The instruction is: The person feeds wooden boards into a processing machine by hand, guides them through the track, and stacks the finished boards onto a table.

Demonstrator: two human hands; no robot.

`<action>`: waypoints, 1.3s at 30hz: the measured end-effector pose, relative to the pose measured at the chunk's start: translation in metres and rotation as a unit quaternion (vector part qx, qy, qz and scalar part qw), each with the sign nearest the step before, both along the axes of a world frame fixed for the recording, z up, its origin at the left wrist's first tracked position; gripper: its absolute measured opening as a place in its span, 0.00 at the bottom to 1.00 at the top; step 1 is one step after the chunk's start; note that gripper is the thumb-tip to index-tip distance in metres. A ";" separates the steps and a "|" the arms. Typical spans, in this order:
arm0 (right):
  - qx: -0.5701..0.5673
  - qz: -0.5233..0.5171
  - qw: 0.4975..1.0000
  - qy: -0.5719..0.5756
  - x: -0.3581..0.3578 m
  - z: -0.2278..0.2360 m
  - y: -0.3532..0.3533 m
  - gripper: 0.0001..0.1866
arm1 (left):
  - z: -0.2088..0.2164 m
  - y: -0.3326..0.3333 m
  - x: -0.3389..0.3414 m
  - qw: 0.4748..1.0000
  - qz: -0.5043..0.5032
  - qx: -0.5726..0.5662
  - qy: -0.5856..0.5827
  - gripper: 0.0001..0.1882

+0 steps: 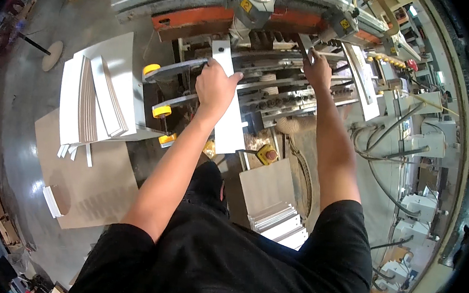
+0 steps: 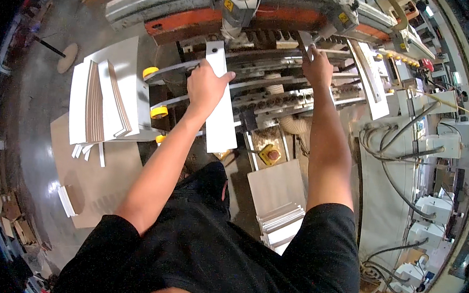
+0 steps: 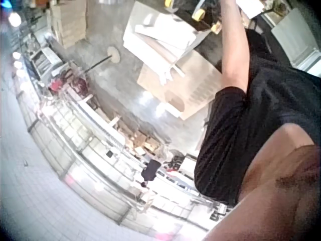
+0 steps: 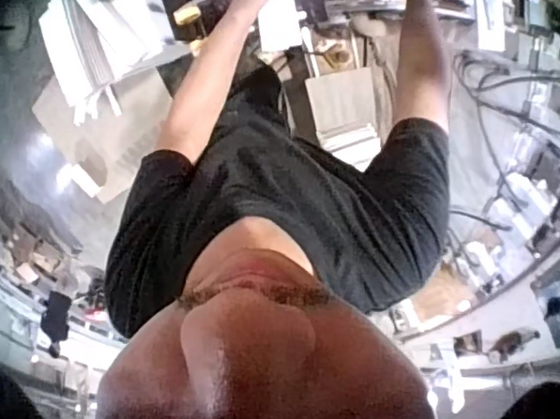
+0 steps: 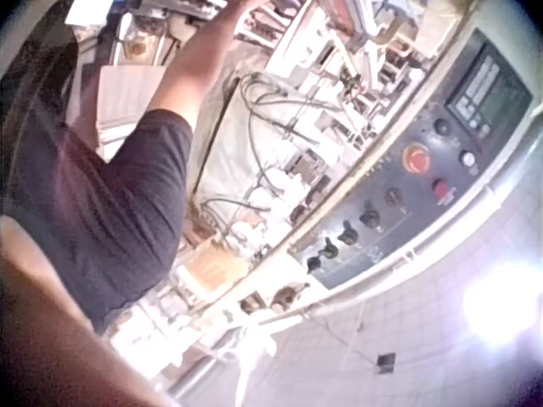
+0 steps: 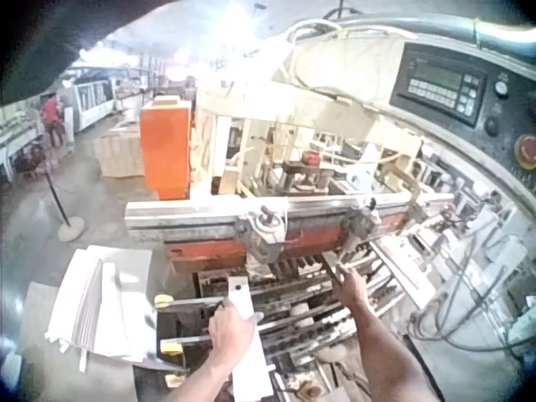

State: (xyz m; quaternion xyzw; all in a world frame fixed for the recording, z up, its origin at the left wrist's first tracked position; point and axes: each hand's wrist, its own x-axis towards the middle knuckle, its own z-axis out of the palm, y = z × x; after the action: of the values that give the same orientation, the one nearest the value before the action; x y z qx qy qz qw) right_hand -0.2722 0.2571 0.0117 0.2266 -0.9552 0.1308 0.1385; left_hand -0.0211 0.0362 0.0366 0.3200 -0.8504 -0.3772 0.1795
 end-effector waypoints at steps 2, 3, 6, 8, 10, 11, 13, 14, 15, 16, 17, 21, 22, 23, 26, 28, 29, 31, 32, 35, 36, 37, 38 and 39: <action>-0.001 0.008 1.000 0.001 -0.001 0.000 -0.002 0.25 | -0.005 0.003 -0.003 1.000 0.009 -0.016 -0.001 0.32; 0.001 0.008 1.000 0.001 -0.003 -0.001 -0.002 0.26 | -0.006 0.004 -0.004 1.000 0.007 -0.008 -0.005 0.32; -0.008 0.010 1.000 -0.005 -0.007 -0.004 -0.001 0.25 | -0.005 0.007 -0.004 0.999 -0.009 0.041 0.026 0.36; -0.002 0.010 1.000 -0.006 -0.006 -0.004 0.004 0.24 | 0.000 0.014 0.002 0.997 -0.013 0.079 0.022 0.36; 0.012 -0.012 1.000 -0.016 -0.003 0.002 -0.004 0.24 | -0.006 0.016 0.006 0.998 0.008 0.058 0.028 0.35; 0.018 -0.025 0.999 -0.030 0.001 0.004 -0.007 0.24 | -0.007 0.016 0.007 0.998 0.014 0.055 0.030 0.35; 0.015 -0.012 1.000 -0.024 -0.003 0.000 -0.002 0.24 | -0.006 0.020 0.009 0.997 0.012 0.014 -0.073 0.33; 0.022 -0.017 0.999 -0.019 -0.005 -0.002 0.001 0.24 | -0.007 0.025 0.008 0.997 0.015 0.010 -0.071 0.33; 0.029 -0.017 0.999 -0.015 -0.004 -0.001 -0.001 0.25 | -0.008 0.029 0.007 0.997 0.008 0.023 -0.078 0.33; 0.025 -0.014 1.000 -0.006 -0.002 -0.002 -0.003 0.24 | -0.009 0.033 0.005 0.996 0.002 0.035 -0.085 0.32; 0.029 -0.027 0.999 -0.011 -0.001 -0.001 -0.006 0.24 | -0.010 0.036 0.003 0.996 0.008 0.030 -0.084 0.32; 0.037 -0.023 0.999 -0.025 0.003 0.003 -0.007 0.24 | -0.006 0.044 -0.007 0.995 0.051 0.010 -0.087 0.29; 0.027 -0.022 0.999 -0.024 0.002 0.003 -0.005 0.25 | -0.006 0.046 -0.010 0.994 0.068 -0.001 -0.080 0.27; 0.017 -0.022 0.999 -0.023 0.001 0.002 -0.004 0.25 | -0.007 0.047 -0.013 0.994 0.085 -0.012 -0.074 0.25; 0.036 -0.021 0.999 -0.035 0.007 0.005 -0.010 0.25 | -0.018 0.038 -0.024 0.991 0.124 -0.025 -0.038 0.21; 0.034 -0.025 0.999 -0.030 0.004 0.004 -0.009 0.25 | -0.014 0.034 -0.037 0.990 0.138 -0.021 -0.032 0.20; 0.030 -0.025 0.999 -0.024 0.004 0.003 -0.004 0.25 | -0.013 0.034 -0.041 0.989 0.146 -0.014 -0.026 0.19; 0.041 -0.012 0.999 -0.023 0.008 0.000 0.001 0.25 | -0.018 0.034 -0.041 0.988 0.149 -0.040 -0.016 0.18; 0.035 0.000 0.999 -0.016 0.003 0.001 -0.004 0.26 | -0.021 0.030 -0.044 0.986 0.158 -0.058 0.001 0.19; 0.038 0.006 0.999 -0.020 0.004 0.003 -0.004 0.27 | -0.018 0.036 -0.040 0.981 0.176 -0.076 -0.005 0.22; 0.031 -0.001 0.999 -0.024 0.004 0.001 -0.005 0.27 | -0.013 0.037 -0.041 0.982 0.173 -0.074 -0.018 0.20; 0.024 -0.007 0.999 -0.027 0.003 0.001 -0.005 0.27 | -0.009 0.038 -0.041 0.982 0.170 -0.072 -0.031 0.18; 0.027 -0.007 0.999 -0.028 -0.001 0.001 -0.002 0.27 | -0.010 0.039 -0.041 0.983 0.167 -0.072 -0.025 0.18; 0.029 0.002 0.999 -0.034 -0.002 0.001 0.000 0.27 | -0.010 0.039 -0.041 0.984 0.163 -0.070 -0.027 0.18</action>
State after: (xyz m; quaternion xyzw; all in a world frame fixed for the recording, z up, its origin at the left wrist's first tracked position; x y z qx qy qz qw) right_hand -0.2738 0.2575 0.0127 0.2275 -0.9624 0.1109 0.0989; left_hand -0.0624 0.0756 0.0269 0.4513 -0.8157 -0.2733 0.2372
